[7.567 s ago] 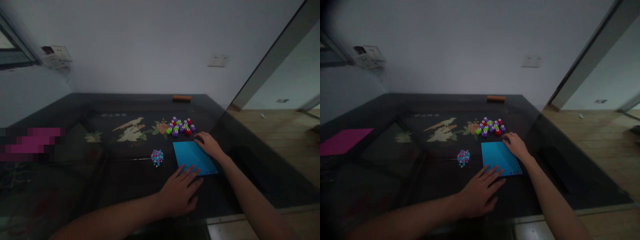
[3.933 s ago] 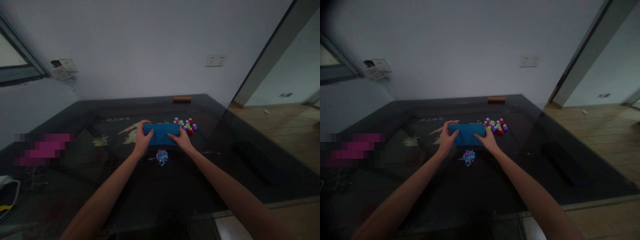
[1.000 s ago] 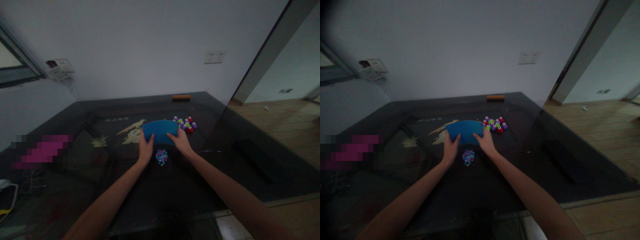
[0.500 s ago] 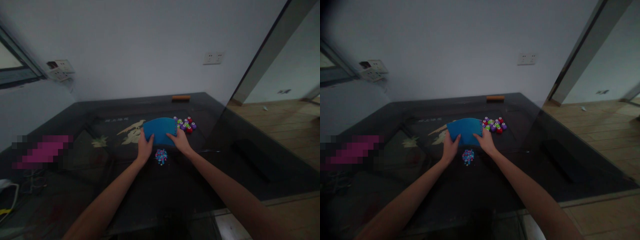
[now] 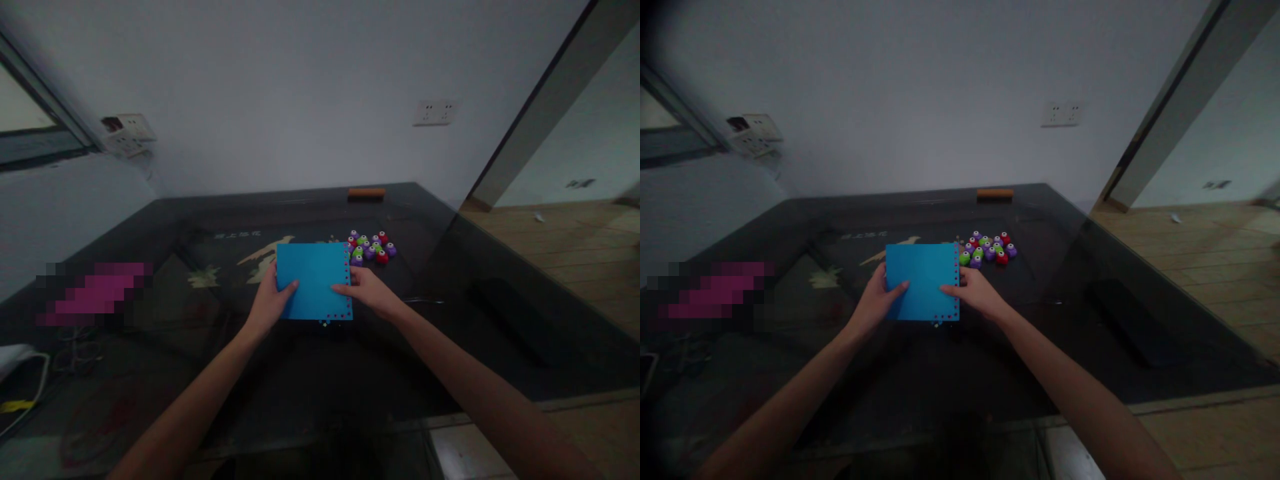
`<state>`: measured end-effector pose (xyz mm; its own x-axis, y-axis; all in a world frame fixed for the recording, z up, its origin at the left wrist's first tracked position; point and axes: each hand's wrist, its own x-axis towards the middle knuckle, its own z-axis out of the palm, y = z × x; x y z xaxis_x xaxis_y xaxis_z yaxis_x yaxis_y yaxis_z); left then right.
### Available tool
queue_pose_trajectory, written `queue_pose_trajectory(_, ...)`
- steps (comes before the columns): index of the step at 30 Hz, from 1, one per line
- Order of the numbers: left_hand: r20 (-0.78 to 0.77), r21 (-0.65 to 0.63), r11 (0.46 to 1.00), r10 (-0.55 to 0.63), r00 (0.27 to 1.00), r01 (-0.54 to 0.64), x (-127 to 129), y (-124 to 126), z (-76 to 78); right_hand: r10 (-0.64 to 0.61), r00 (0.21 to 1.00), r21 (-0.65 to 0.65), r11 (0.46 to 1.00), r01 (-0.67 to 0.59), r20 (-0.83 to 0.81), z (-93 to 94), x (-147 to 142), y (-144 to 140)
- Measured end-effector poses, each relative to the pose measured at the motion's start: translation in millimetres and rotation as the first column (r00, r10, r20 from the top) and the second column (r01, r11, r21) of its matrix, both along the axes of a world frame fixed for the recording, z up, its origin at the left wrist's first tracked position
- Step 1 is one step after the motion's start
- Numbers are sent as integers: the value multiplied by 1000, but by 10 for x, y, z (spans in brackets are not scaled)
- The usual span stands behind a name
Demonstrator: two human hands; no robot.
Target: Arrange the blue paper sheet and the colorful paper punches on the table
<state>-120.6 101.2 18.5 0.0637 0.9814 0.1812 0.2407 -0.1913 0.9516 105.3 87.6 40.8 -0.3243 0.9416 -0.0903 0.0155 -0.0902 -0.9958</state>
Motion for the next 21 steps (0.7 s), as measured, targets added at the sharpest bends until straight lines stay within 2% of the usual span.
queue_pose_trajectory(4,0,-11,1000,26,1000,-26,-16,-79,21,-3,998,-40,999,6,56,-23,-35,-94)
queue_pose_trajectory(12,44,-72,997,-6,999,9,10,-169,95,10,986,-1,1000,-10,164,44,1,-153)
queue_pose_trajectory(21,7,-39,999,12,1000,-12,44,-214,122,-3,987,59,998,-7,159,17,15,-187)
